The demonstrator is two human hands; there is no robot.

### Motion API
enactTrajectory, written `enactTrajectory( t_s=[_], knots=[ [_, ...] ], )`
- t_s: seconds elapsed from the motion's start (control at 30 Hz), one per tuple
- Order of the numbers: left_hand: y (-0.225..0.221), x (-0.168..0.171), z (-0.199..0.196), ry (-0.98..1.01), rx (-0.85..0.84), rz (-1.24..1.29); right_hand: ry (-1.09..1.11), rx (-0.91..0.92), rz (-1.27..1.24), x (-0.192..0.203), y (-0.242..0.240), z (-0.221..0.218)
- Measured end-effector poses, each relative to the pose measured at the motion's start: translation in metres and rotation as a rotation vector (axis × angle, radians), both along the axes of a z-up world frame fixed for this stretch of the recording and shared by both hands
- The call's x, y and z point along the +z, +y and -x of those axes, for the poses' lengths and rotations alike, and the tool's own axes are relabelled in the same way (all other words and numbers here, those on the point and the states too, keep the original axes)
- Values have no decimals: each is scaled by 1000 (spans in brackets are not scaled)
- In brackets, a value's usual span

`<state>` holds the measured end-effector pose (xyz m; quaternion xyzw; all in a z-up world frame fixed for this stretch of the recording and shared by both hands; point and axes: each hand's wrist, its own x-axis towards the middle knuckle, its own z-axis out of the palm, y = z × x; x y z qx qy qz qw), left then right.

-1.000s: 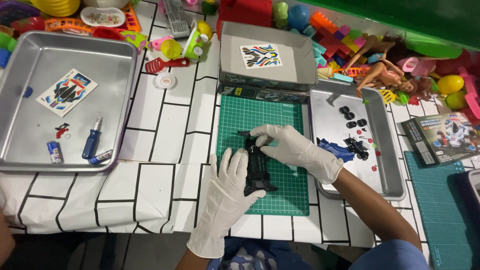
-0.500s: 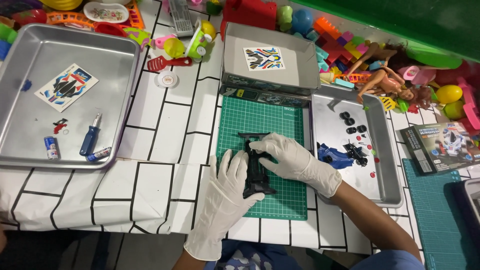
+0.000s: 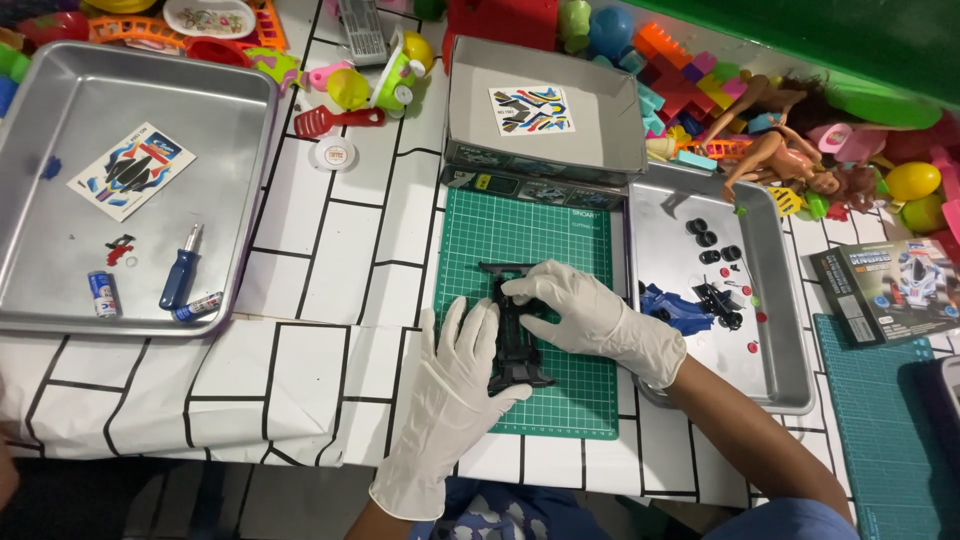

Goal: Assembling a toy car kit by fitting plastic parts together and applying decorative stickers to the chassis.

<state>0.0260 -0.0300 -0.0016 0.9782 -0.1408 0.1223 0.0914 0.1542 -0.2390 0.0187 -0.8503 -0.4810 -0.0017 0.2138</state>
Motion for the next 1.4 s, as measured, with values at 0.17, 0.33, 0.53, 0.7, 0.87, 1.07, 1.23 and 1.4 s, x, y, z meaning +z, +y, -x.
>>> enactTrajectory(
  t_s=[0.17,0.33,0.53,0.7,0.87,1.07,1.23,1.4],
  knots=[
    [0,-1,-1,2,-2,21,133,-39,-42,0,0,-4],
    [0,-3,0,5,-3,9,73,-83,-93,-4,-1,-1],
    [2,-1,1,2,-21,54,294,-214,-155,19,7,5],
    [1,2,0,7,-22,55,75,-96,-75,-6,4,3],
    [1,-2,0,-3,-20,47,72,-134,-87,0,7,5],
    [1,2,0,8,-11,6,207,-92,-63,8,4,7],
    [1,3,0,-8,-20,35,201,-107,-57,15,8,7],
    [1,-4,1,-8,-11,17,203,-204,-227,23,6,3]
  ],
)
